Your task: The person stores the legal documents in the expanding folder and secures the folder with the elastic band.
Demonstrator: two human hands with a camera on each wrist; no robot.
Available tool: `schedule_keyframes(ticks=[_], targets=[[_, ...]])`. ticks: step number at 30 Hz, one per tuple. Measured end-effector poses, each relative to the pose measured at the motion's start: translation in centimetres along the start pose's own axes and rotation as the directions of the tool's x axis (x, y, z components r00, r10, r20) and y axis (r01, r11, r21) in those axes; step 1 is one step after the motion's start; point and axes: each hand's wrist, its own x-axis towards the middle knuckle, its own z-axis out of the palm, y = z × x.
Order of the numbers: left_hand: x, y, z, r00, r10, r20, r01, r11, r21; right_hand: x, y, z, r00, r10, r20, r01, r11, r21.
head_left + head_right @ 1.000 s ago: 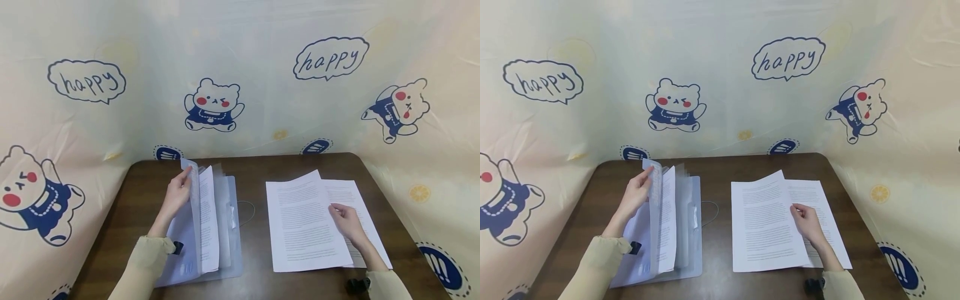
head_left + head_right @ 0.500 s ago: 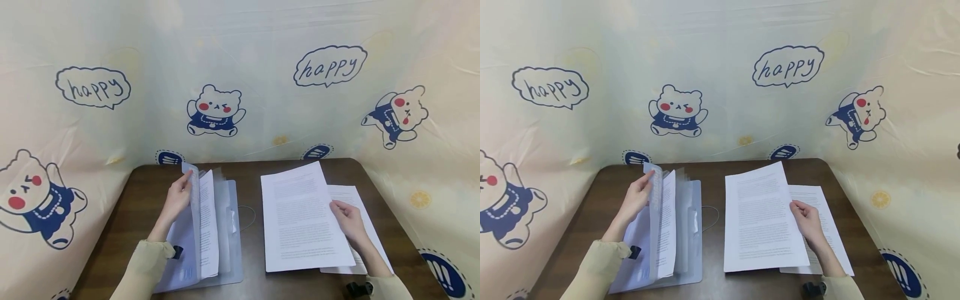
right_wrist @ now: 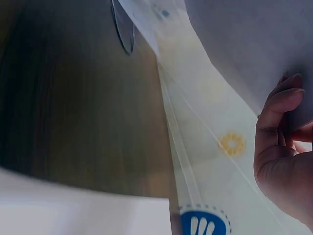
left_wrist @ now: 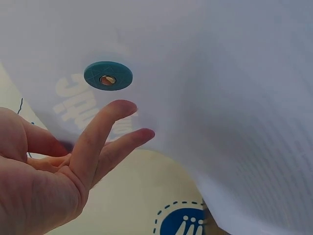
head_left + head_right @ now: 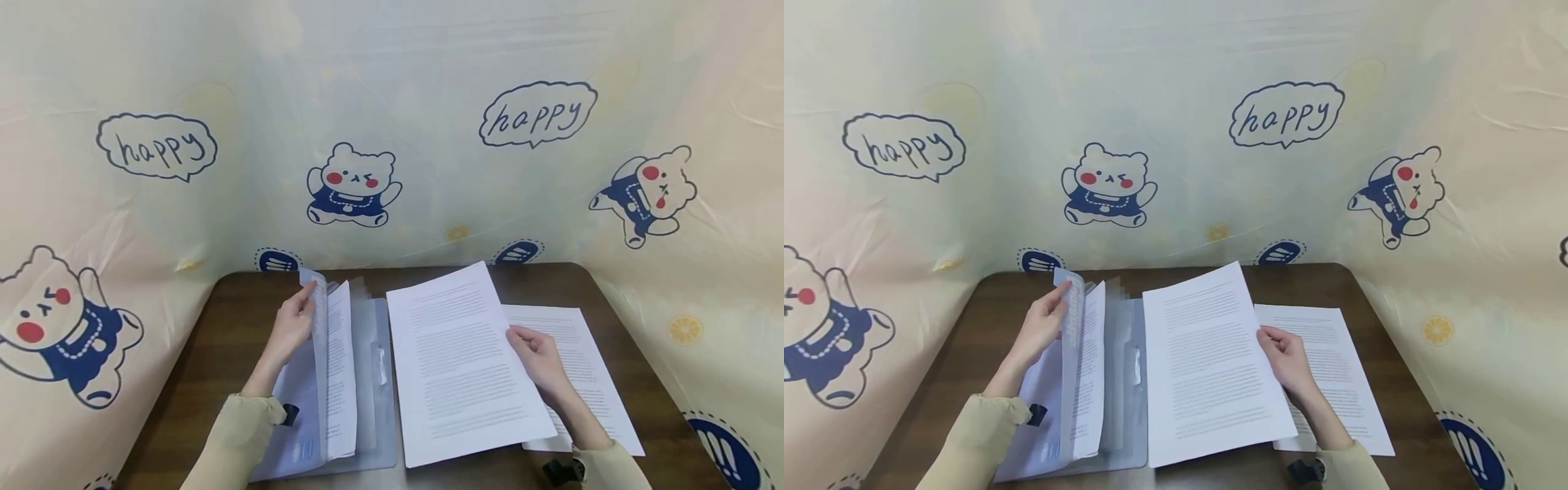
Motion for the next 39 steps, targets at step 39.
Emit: schedule_keyframes(ticks=[39], targets=[[0.0,0.1,0.8,0.999,0.035,-0.041,-0.035,0.999,0.013,2.8,-1.3,8.7,0.978,-0.191,0.082,0.194,0.980,-0.034]])
